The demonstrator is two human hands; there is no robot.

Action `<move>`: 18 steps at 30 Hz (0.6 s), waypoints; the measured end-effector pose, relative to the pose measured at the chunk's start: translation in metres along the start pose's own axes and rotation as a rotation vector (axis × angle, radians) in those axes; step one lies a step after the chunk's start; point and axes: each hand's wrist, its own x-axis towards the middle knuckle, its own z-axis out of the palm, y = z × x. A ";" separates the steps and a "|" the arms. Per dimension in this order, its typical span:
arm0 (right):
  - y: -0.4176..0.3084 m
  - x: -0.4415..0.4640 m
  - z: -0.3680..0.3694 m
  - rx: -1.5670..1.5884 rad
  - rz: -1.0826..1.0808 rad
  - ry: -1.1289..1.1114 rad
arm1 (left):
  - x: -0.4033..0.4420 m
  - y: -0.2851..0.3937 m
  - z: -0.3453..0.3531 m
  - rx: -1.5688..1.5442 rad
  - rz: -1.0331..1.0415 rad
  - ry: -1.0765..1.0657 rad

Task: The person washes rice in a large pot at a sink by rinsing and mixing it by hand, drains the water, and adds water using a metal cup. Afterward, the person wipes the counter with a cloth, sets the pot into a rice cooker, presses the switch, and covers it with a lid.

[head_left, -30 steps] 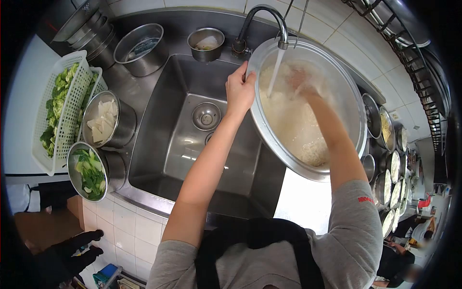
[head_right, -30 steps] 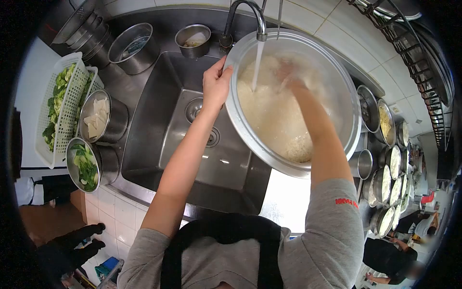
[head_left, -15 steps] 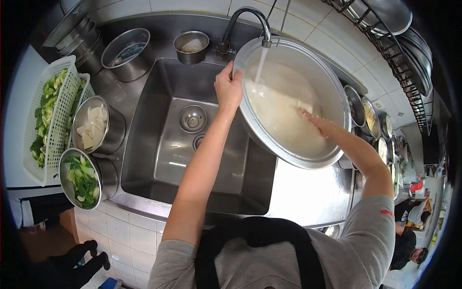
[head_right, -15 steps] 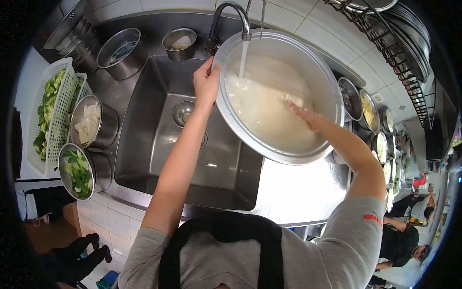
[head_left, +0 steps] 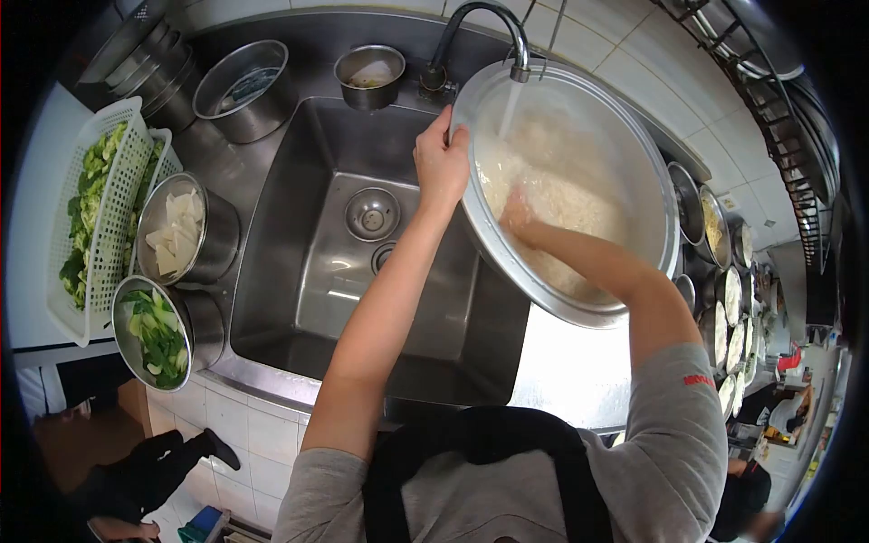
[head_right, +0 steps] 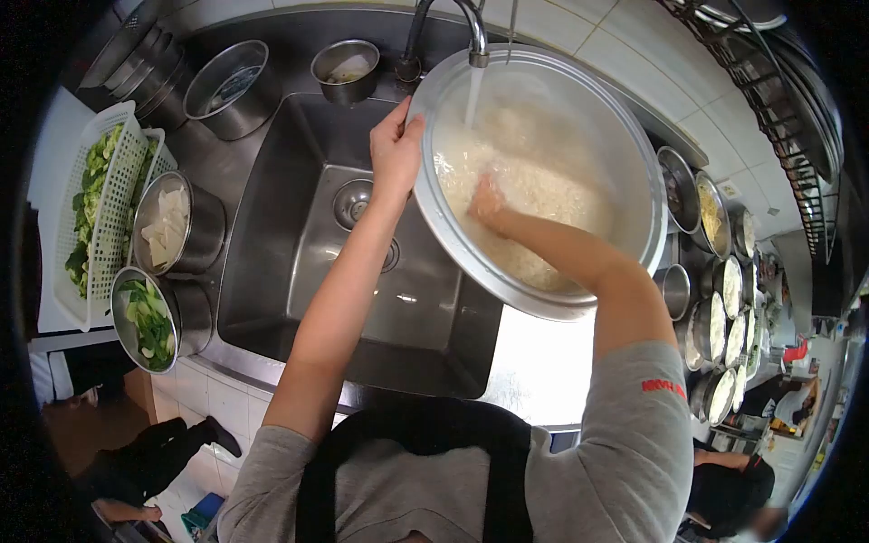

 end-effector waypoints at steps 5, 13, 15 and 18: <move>0.032 0.056 -0.012 0.182 0.006 0.017 | 0.002 -0.001 -0.003 0.040 0.022 -0.028; 0.125 0.059 -0.030 0.356 0.177 -0.147 | 0.002 0.007 -0.006 0.077 0.012 -0.058; 0.156 0.049 -0.010 0.477 0.149 -0.323 | 0.000 0.011 -0.006 0.099 0.012 -0.045; 0.175 0.016 0.013 0.683 0.382 -0.297 | -0.002 0.014 -0.005 0.087 -0.007 -0.035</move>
